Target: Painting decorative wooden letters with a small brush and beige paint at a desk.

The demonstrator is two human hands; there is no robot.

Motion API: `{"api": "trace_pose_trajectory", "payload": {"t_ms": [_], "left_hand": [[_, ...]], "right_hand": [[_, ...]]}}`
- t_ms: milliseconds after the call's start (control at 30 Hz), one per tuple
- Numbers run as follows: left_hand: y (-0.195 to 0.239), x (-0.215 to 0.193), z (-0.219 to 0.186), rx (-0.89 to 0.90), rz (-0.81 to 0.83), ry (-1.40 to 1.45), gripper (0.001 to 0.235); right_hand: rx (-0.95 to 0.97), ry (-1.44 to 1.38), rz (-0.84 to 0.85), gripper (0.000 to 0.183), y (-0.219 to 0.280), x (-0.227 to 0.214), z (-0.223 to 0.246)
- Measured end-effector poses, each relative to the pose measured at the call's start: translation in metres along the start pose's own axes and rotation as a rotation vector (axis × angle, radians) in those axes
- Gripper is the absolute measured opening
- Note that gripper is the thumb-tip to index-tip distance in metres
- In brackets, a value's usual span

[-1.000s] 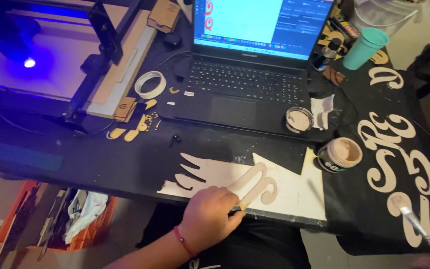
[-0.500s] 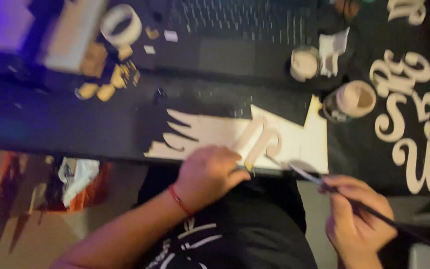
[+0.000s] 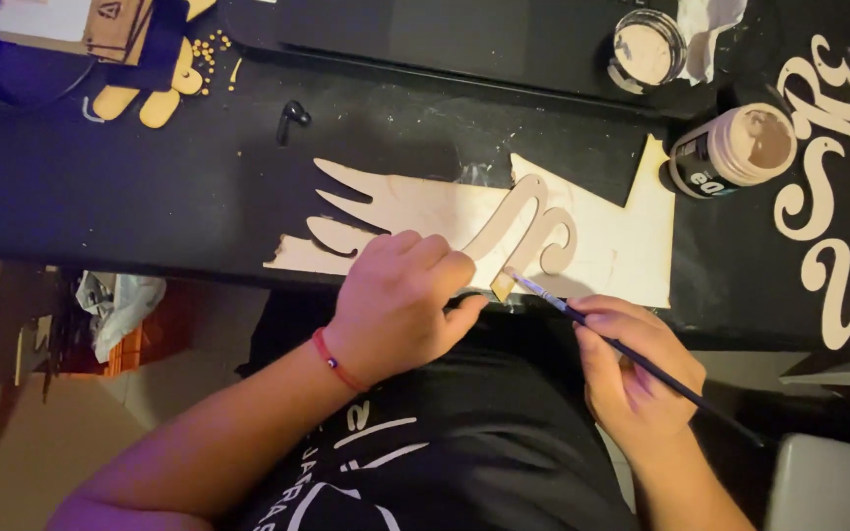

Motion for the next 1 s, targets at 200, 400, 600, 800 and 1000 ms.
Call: {"api": "trace_pose_trajectory", "payload": {"t_ms": [200, 400, 600, 800, 1000], "left_hand": [[-0.001, 0.009, -0.005, 0.006, -0.044, -0.025, 0.033], [-0.001, 0.009, -0.005, -0.007, -0.046, -0.003, 0.036], [0.001, 0.009, -0.005, -0.005, -0.063, 0.012, 0.029], [0.0, 0.011, -0.004, -0.009, -0.08, 0.029, 0.032], [-0.002, 0.012, -0.002, -0.021, -0.076, 0.072, 0.033]], "right_hand": [[-0.03, 0.028, 0.073, 0.004, -0.002, 0.002, 0.006], [0.035, -0.013, 0.078, 0.004, 0.001, -0.005, 0.011], [-0.024, 0.046, 0.045, 0.003, -0.004, -0.007, 0.006], [-0.002, 0.036, 0.114, 0.004, 0.0, -0.007, 0.011], [-0.066, -0.021, 0.021, 0.003, 0.005, -0.013, -0.014]]}}
Point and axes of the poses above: each hand's wrist, its own y-axis away from the middle knuckle, its own x-axis out of the palm, z = x × y, the point moved 2 cm from there along -y, towards the middle knuckle, and after that the axes turned 10 degrees about -x, right-handed, at the moved point
